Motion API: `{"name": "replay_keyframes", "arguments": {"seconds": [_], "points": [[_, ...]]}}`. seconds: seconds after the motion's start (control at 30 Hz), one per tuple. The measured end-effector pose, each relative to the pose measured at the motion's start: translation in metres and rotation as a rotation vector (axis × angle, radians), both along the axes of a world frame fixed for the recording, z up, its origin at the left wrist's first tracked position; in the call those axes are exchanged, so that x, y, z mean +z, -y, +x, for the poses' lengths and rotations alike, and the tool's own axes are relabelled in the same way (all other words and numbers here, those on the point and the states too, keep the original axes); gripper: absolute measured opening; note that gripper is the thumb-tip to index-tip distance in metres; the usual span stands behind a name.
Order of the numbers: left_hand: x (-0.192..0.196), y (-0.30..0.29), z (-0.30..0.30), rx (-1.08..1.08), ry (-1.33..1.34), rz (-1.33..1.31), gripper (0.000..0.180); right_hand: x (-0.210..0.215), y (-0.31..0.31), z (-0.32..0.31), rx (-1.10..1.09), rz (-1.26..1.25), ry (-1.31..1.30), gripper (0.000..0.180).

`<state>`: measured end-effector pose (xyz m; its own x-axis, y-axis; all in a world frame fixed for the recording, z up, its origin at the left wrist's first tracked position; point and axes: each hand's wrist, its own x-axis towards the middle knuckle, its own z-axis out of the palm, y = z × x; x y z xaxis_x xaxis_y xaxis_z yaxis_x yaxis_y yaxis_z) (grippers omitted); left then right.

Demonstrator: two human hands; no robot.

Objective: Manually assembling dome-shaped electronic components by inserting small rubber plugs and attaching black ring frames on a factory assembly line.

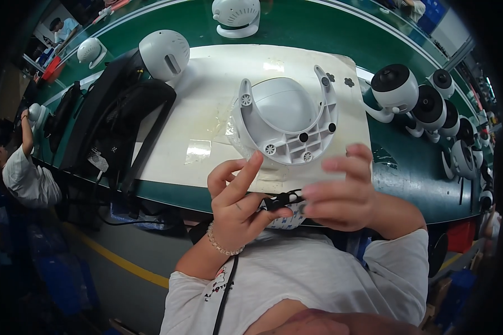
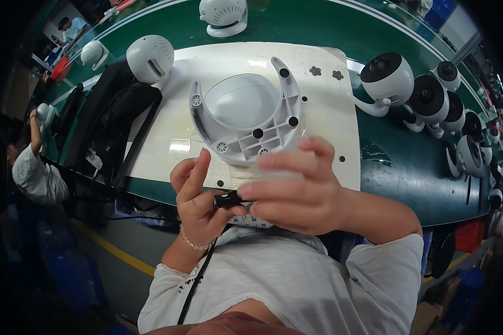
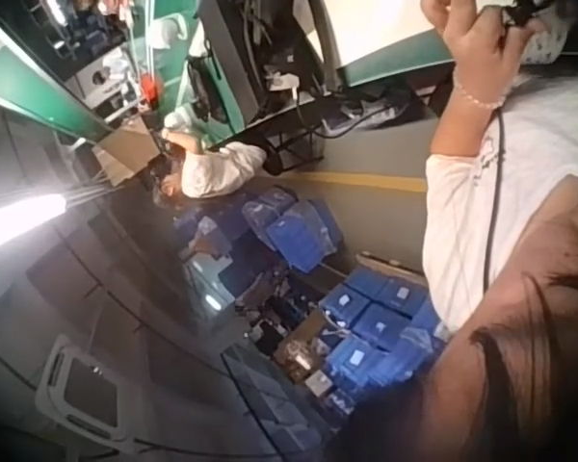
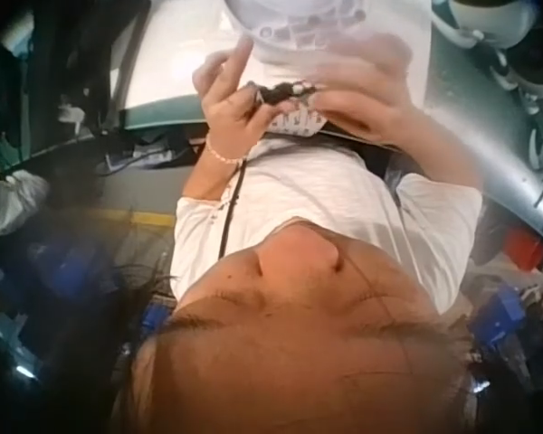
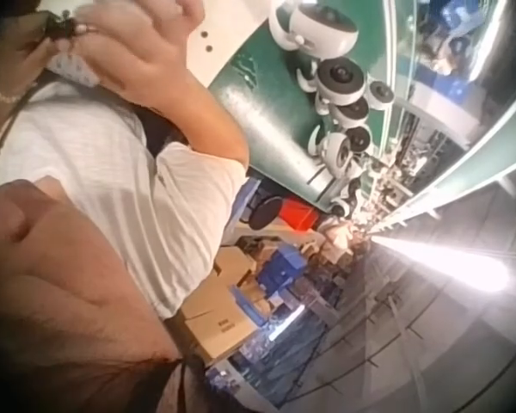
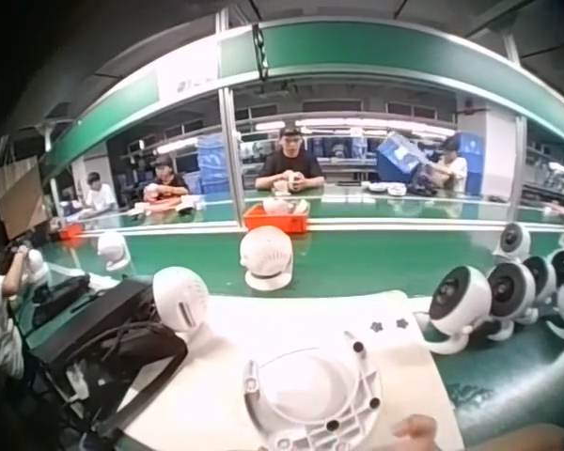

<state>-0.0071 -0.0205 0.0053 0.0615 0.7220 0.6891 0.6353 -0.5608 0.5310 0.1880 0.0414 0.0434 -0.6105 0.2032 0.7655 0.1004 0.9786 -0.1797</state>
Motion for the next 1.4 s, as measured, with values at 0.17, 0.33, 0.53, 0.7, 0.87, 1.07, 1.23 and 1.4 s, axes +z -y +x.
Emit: {"name": "replay_keyframes", "arguments": {"seconds": [0.17,0.33,0.53,0.7,0.87,1.07,1.23,1.4], "points": [[0.001,-0.001,0.007,0.097,-0.115,0.128,0.027,0.014,-0.003,-0.012,0.066,-0.394,0.092,0.024],[0.000,0.000,0.005,0.075,-0.080,0.072,0.030,0.005,-0.001,-0.009,0.174,-0.449,0.045,0.037],[-0.002,-0.002,0.001,0.079,-0.011,0.028,0.039,-0.010,-0.004,-0.013,0.274,-0.348,-0.229,0.055],[-0.001,-0.001,0.001,0.051,0.019,0.020,0.038,-0.014,-0.004,-0.010,0.231,-0.154,-0.013,0.066],[0.002,0.001,0.004,0.067,0.051,-0.019,0.035,-0.024,-0.009,-0.017,0.229,0.126,-0.158,0.053],[0.003,0.005,0.003,0.034,0.069,-0.024,0.033,-0.025,-0.007,-0.014,0.236,-0.019,-0.157,0.051],[0.001,0.003,0.007,0.000,0.116,-0.044,0.032,-0.028,-0.008,-0.021,0.317,0.000,-0.198,0.056],[-0.003,0.005,0.005,0.045,0.159,-0.061,0.033,-0.008,-0.007,-0.004,0.654,-0.661,-0.057,0.037]]}}
